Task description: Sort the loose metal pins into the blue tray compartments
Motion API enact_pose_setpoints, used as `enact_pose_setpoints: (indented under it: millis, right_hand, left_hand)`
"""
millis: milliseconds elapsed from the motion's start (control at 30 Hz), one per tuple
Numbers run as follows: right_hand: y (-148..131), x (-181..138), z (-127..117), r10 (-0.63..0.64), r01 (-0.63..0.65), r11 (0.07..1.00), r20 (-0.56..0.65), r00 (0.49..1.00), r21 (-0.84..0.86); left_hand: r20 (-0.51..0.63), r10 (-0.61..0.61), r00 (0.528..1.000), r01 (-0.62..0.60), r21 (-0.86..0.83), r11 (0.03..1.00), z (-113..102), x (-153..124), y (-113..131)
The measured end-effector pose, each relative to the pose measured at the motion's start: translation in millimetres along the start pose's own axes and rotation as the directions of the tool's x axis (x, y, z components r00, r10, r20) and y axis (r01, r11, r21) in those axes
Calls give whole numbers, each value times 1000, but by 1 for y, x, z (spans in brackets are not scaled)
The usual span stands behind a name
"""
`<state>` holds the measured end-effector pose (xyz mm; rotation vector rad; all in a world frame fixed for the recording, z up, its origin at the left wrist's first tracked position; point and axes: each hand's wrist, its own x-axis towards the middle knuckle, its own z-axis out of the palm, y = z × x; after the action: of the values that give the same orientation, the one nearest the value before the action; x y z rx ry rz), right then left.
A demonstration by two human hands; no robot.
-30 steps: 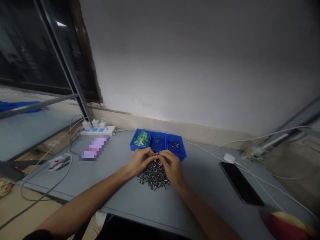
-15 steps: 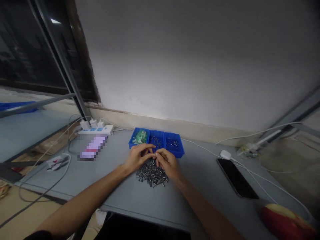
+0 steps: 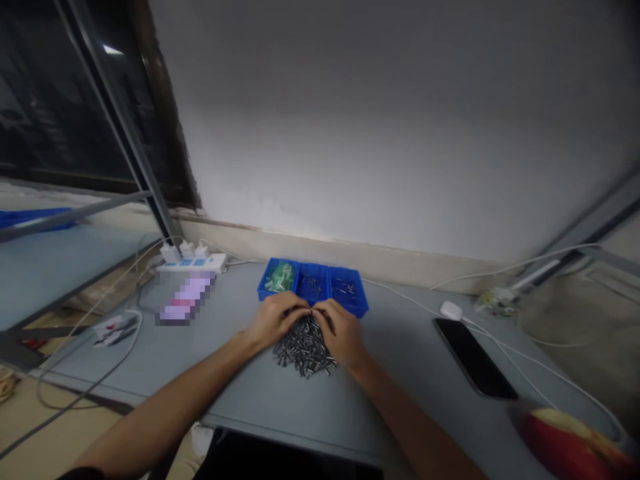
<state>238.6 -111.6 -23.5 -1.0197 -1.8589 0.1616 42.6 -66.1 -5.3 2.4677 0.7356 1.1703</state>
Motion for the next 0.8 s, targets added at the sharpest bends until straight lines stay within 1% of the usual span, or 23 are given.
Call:
enact_pose_setpoints:
  millis: [100, 233, 300, 367, 467, 667, 800]
  right_hand:
    - [2, 0, 1, -14, 14, 999, 12, 1000, -36]
    - [4, 1, -1, -4, 5, 999, 7, 1000, -31]
    - [5, 2, -4, -3, 3, 1000, -7, 1000, -26]
    - [6, 3, -6, -25, 24, 999, -32, 999, -36]
    - [8, 3, -7, -11, 11, 999, -13, 1000, -37]
    - [5, 3, -3, -20, 20, 998, -1, 1000, -52]
    - [3, 2, -3, -24, 25, 996, 16, 1000, -80]
  left_hand:
    - [-10, 37, 999, -37, 10, 999, 0, 0, -1]
    - [-1, 54, 999, -54, 30, 998, -2, 1, -4]
    - [-2, 37, 999, -37, 27, 999, -3, 1, -5]
    - [-11, -17, 1000, 18, 42, 999, -3, 2, -5]
    - [20, -73, 997, 72, 26, 997, -3, 2, -5]
    - [34, -30, 999, 28, 55, 998, -3, 2, -5]
    - [82, -6, 997, 1, 65, 998, -3, 2, -6]
